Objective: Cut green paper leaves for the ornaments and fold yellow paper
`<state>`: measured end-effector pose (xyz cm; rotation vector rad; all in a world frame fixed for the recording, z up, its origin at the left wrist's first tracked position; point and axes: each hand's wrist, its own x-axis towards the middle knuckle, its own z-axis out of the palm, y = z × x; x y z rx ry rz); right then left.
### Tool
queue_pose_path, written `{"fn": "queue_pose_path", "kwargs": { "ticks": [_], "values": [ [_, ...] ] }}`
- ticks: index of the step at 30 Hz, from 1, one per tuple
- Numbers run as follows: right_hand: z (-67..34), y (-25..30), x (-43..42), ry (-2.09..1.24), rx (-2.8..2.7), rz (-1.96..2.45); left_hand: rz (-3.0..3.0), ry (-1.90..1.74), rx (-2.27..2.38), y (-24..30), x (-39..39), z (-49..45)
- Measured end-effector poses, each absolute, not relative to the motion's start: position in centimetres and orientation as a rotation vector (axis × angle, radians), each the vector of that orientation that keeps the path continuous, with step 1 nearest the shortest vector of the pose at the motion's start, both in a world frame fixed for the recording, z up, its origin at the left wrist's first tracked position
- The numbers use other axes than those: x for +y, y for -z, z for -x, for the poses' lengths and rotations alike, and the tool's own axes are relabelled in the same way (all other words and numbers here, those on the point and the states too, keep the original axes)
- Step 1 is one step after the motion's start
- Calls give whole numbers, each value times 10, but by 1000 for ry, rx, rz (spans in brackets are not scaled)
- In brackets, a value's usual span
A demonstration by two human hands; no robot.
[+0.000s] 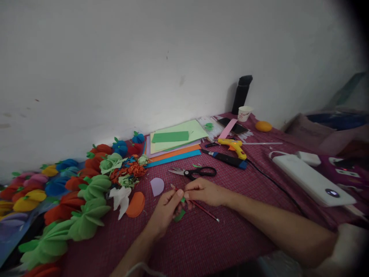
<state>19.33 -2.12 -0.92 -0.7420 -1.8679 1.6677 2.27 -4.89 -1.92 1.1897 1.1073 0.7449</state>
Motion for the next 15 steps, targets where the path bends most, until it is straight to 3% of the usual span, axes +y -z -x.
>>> {"fn": "queue_pose_path", "kwargs": {
  "ticks": [15],
  "values": [
    [-194,11,-22,-1156,-2152,895,-1155,-846,1110,24,-50,-25]
  ]
}}
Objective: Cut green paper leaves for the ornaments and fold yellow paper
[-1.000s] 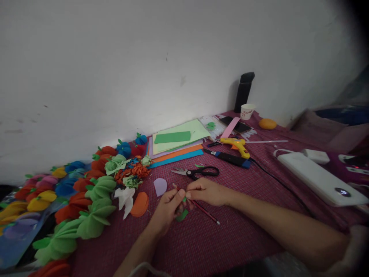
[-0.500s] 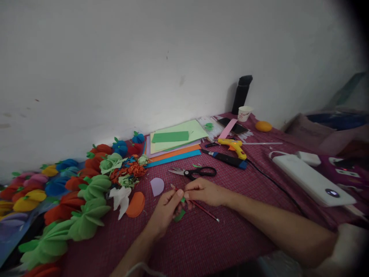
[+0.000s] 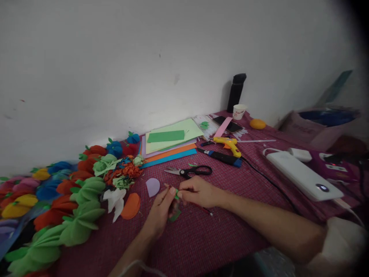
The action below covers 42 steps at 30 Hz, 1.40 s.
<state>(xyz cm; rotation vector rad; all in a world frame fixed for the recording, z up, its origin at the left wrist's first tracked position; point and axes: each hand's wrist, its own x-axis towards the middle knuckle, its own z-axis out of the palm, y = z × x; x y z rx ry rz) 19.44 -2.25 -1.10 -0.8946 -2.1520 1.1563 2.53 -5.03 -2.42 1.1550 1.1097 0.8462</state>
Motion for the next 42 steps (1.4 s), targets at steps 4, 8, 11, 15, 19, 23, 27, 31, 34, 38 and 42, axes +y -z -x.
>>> {"fn": "queue_pose_path", "kwargs": {
  "ticks": [4,8,11,15,19,23,27,31,34,38,42],
  "values": [
    [-193,11,-23,-878,-2245,921,-1119,-876,1089,22,-51,-28],
    [-192,15,-24,-575,-2352,907,-1186,-860,1225,23,-49,-29],
    [-192,17,-24,-500,-2388,899,-1236,-849,1283,23,-49,-30],
    [-193,15,-24,-536,-2407,901,-1294,-847,1238,21,-50,-30],
    [-196,12,-24,-600,-2435,897,-1334,-835,1232,21,-49,-28],
    [-197,16,-22,-723,-2453,852,-1355,-807,1268,24,-49,-28],
    [-195,21,-21,-853,-2387,846,-1351,-833,1264,26,-49,-27],
    [-193,20,-22,-867,-2337,893,-1319,-836,1273,28,-48,-28],
    [-193,19,-22,-835,-2376,903,-1314,-834,1262,29,-48,-28],
    [-192,17,-23,-854,-2341,927,-1304,-863,1260,29,-47,-28],
    [-192,16,-24,-865,-2360,903,-1319,-858,1243,29,-47,-28]
  ]
}}
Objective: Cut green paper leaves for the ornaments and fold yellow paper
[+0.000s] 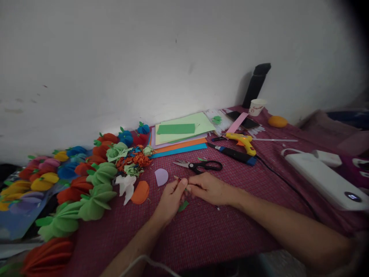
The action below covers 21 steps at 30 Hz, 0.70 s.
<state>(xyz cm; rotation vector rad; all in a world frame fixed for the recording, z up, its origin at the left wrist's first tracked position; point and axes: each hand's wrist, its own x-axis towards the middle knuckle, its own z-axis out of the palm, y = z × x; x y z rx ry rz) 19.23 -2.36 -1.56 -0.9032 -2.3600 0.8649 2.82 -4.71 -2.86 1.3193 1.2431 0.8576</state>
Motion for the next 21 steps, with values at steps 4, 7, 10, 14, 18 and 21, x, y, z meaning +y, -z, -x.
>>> {"fn": "queue_pose_path", "kwargs": {
  "ticks": [4,7,10,14,18,21],
  "values": [
    [-192,16,-23,-855,-2360,913,-1348,-855,1245,25,-47,-28],
    [-192,17,-23,-865,-2328,936,-1306,-870,1267,23,-47,-28],
    [-192,18,-23,-871,-2332,937,-1298,-860,1243,22,-47,-29],
    [-192,20,-23,-907,-2333,935,-1303,-857,1238,23,-48,-30],
    [-191,17,-23,-971,-2241,962,-1248,-874,1240,22,-46,-30],
    [-191,12,-22,-1011,-2208,964,-1206,-879,1208,20,-46,-28]
  ]
}}
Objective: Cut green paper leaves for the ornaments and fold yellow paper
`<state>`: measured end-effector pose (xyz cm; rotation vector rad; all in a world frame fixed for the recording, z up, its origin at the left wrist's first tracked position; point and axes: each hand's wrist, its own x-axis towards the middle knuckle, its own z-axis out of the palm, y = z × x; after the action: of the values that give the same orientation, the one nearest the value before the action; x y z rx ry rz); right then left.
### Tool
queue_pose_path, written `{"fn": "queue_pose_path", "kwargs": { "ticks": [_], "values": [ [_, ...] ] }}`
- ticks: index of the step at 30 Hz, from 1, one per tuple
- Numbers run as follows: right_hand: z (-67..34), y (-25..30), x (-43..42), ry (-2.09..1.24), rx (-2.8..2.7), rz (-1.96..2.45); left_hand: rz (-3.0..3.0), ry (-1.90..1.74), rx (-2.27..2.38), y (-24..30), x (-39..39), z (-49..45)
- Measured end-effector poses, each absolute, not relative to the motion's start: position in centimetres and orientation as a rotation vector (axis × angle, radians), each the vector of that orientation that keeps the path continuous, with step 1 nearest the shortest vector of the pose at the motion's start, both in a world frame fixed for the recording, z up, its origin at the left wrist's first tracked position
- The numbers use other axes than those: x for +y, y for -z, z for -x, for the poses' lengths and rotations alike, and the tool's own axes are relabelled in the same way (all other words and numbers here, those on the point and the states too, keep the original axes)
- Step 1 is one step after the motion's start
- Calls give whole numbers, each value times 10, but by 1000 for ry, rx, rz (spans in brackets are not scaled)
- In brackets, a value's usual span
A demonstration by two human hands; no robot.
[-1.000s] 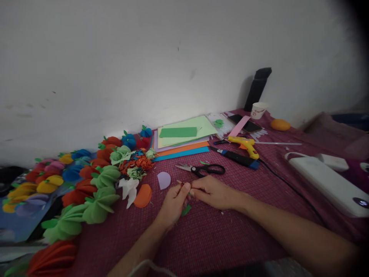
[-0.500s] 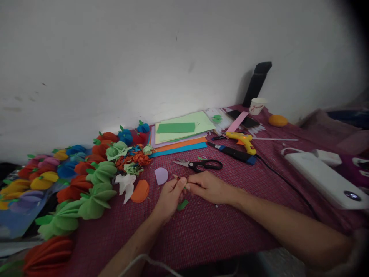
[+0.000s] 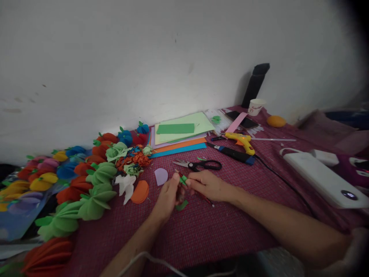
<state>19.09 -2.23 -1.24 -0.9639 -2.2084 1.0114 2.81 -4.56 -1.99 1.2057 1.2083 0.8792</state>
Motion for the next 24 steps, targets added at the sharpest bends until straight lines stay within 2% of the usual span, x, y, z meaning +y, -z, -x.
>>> {"fn": "queue_pose_path", "kwargs": {
  "ticks": [4,10,17,24],
  "values": [
    [-192,12,-20,-1095,-2156,951,-1207,-855,1167,17,-45,-25],
    [-191,15,-19,-1389,-1978,876,-1184,-853,1161,15,-44,-24],
    [-190,15,-17,-1655,-1765,845,-1168,-992,1286,13,-41,-21],
    [-192,17,-12,-1709,-1557,849,-1066,-1146,1480,6,-32,-8]
  ]
}}
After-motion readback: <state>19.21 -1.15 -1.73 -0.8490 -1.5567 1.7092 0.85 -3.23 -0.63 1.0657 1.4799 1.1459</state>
